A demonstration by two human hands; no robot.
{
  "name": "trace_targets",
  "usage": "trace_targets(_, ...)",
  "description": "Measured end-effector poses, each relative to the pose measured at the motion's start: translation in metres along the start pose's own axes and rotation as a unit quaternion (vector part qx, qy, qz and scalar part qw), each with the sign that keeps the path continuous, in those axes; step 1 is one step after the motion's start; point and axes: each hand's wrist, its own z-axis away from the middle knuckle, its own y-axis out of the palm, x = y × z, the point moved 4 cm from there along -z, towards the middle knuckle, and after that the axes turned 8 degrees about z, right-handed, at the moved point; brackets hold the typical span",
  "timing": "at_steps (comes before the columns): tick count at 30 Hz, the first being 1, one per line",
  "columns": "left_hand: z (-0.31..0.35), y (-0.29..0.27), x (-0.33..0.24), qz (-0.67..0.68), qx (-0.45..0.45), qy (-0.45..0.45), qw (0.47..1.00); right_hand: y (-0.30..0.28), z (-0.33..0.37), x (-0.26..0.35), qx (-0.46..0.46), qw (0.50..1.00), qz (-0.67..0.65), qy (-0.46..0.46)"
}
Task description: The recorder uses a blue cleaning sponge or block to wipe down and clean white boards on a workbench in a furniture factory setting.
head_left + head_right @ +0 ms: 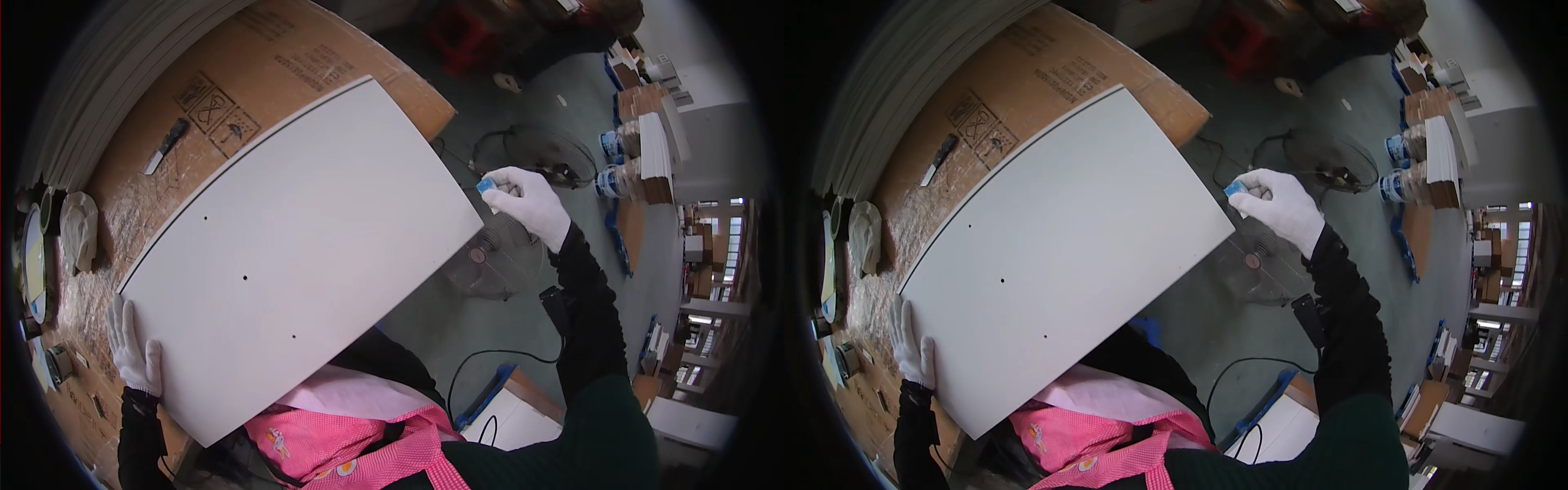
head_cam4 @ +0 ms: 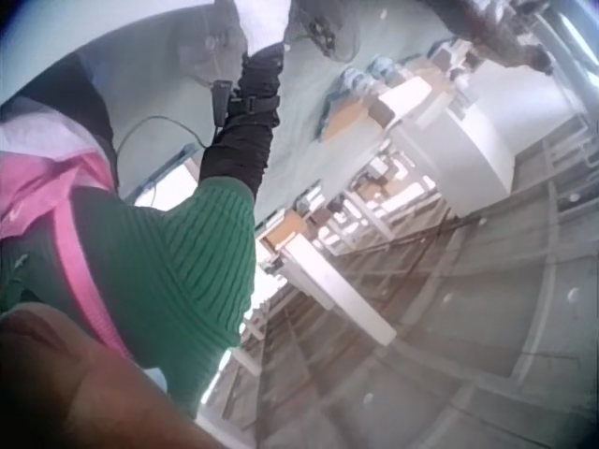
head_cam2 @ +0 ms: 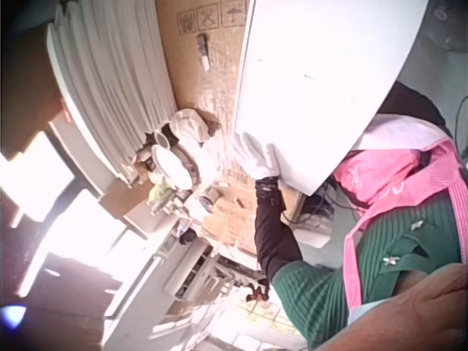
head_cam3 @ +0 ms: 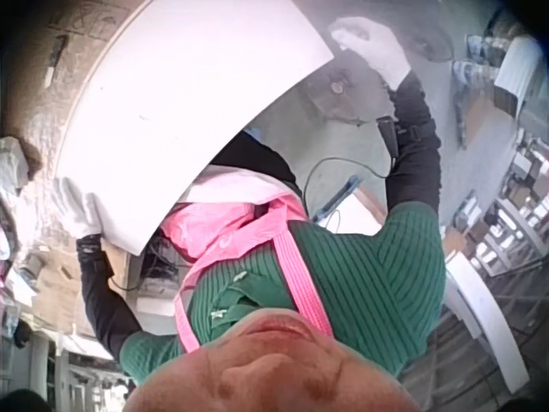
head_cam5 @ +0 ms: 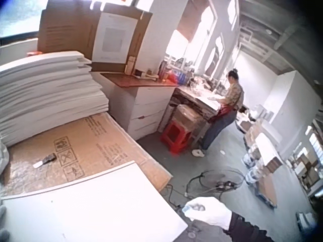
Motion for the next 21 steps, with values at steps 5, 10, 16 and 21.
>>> trace_targets(5,-0.002,-0.004,-0.008,-0.042,-0.001,0.039,0.998,0.008,0.028,-0.011,-0.105,0.984,0.132,-0.051)
trace_targets(10,-0.001,0.001,-0.009,-0.085,0.024,0.042,0.995,0.007,-0.01,0.025,-0.138,0.959,0.207,-0.134)
trace_targets(16,-0.001,-0.005,-0.01,-0.097,0.031,0.02,0.995,0.013,-0.046,0.053,-0.16,0.914,0.275,-0.251)
trace_targets(21,0.0,-0.002,-0.005,-0.106,0.026,0.029,0.994,0.004,-0.03,0.052,-0.08,0.856,0.38,-0.342)
